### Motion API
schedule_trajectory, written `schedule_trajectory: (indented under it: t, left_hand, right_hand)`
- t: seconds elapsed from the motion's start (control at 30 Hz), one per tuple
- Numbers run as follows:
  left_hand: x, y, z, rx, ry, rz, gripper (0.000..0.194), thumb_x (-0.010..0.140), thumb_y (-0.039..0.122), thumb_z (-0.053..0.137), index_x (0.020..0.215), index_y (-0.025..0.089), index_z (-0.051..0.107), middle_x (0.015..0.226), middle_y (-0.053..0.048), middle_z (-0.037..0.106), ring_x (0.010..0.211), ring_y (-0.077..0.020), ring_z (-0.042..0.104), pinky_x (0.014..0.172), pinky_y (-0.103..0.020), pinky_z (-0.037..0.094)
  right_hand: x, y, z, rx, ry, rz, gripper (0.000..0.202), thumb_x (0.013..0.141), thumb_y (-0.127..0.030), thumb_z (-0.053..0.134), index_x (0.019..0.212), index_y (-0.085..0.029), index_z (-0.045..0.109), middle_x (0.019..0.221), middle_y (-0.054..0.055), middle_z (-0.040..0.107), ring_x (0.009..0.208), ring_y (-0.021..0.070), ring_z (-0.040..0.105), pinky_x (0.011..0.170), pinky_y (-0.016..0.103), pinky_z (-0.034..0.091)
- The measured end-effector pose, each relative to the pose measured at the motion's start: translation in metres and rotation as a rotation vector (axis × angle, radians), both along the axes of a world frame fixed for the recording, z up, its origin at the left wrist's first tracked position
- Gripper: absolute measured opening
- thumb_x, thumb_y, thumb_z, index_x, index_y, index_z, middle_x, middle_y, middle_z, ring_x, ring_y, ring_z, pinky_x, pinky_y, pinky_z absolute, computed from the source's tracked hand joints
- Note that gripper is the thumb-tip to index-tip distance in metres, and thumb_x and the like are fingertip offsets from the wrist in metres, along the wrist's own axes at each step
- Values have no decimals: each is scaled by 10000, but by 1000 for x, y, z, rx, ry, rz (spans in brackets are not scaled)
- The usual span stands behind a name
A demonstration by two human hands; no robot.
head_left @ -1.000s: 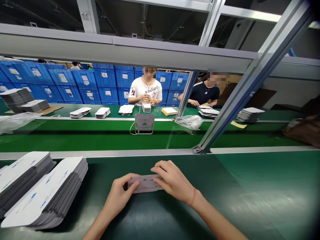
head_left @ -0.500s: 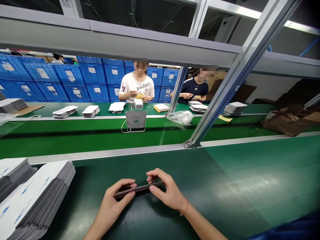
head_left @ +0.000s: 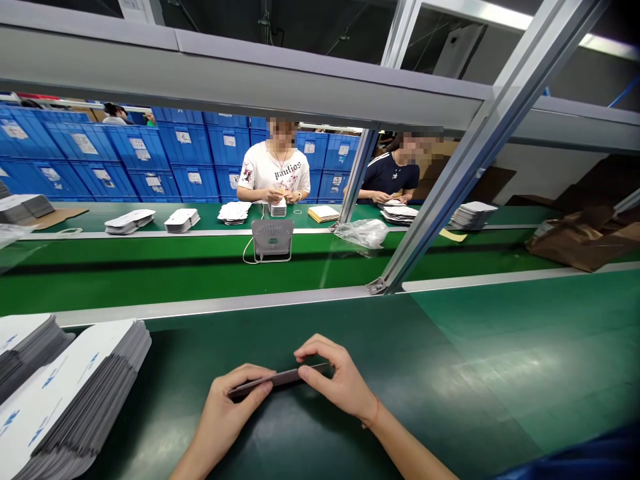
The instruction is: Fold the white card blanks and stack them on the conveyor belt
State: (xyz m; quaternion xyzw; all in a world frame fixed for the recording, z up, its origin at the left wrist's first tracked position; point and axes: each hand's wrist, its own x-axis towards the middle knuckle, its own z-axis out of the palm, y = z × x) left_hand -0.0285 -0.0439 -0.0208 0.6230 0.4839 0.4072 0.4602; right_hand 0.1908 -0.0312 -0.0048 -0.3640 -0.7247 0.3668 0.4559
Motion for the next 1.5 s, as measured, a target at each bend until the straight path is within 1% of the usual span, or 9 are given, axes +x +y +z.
schedule_trajectory:
  t: [0.1,0.27,0.4,0.57,0.83,1.1,1.33,1.43,1.5]
  left_hand:
    - [4,-6,5,-23,6,-6,195,781,396,678,801,225,769,807,-30,765,754,-193,700,686,-211,541]
    - [13,-16,10,-107,9,43,273,758,469,683,792,207,753,768,-22,757,707,-197,678,647,-219,524]
    - [16,-21,9,-180,7,73,321,728,508,689,788,197,739,754,-15,738,698,-191,653,631,-216,500]
    - [12,-20,4,-203,46,32,322,750,510,658,801,199,724,735,-8,724,669,-176,635,595,-208,479]
    - [-5,4,8,85,395,-110,220,873,327,509,897,245,712,901,-25,727,844,-199,670,752,-275,515]
    - [-6,15,-6,283,611,-167,212,801,98,494,689,230,616,708,6,607,721,-182,558,633,-275,433]
    - [-4,8,-21,503,710,-147,292,872,68,354,688,203,538,698,-18,523,672,-174,503,568,-260,388]
    - [-3,6,-25,576,752,-114,316,898,62,325,702,194,535,688,-22,506,658,-173,480,571,-266,377]
    - [-2,5,-28,612,775,-95,321,905,51,320,713,190,537,689,-22,500,658,-170,471,577,-268,373]
  right_hand:
    - [0,-4,10,122,-114,-7,106,863,-227,638,961,-201,671,882,43,645,841,188,577,778,337,444]
    - [-6,-7,25,339,-433,9,139,934,-167,522,903,-197,654,826,36,618,804,181,511,731,336,397]
    - [-9,-3,27,312,-569,46,122,934,-160,539,860,-191,631,825,24,604,833,178,488,740,322,383]
    - [-10,4,21,187,-584,111,98,877,-111,619,820,-184,588,826,1,591,845,167,477,773,303,380]
    - [-16,14,1,157,-628,139,144,862,-87,614,795,-188,536,821,-8,577,836,163,464,753,293,366]
    - [-19,18,-24,224,-727,168,133,882,-87,550,808,-192,515,833,-6,552,842,164,447,753,298,346]
    - [-16,21,-33,360,-815,210,140,909,-76,505,846,-185,566,859,23,574,827,170,456,739,313,326]
    - [-17,10,-29,387,-851,172,125,960,-244,520,891,-171,594,891,53,596,851,199,475,767,357,327]
    - [-18,-4,-24,383,-868,129,360,916,-513,551,960,-159,601,930,76,607,892,235,491,810,402,331]
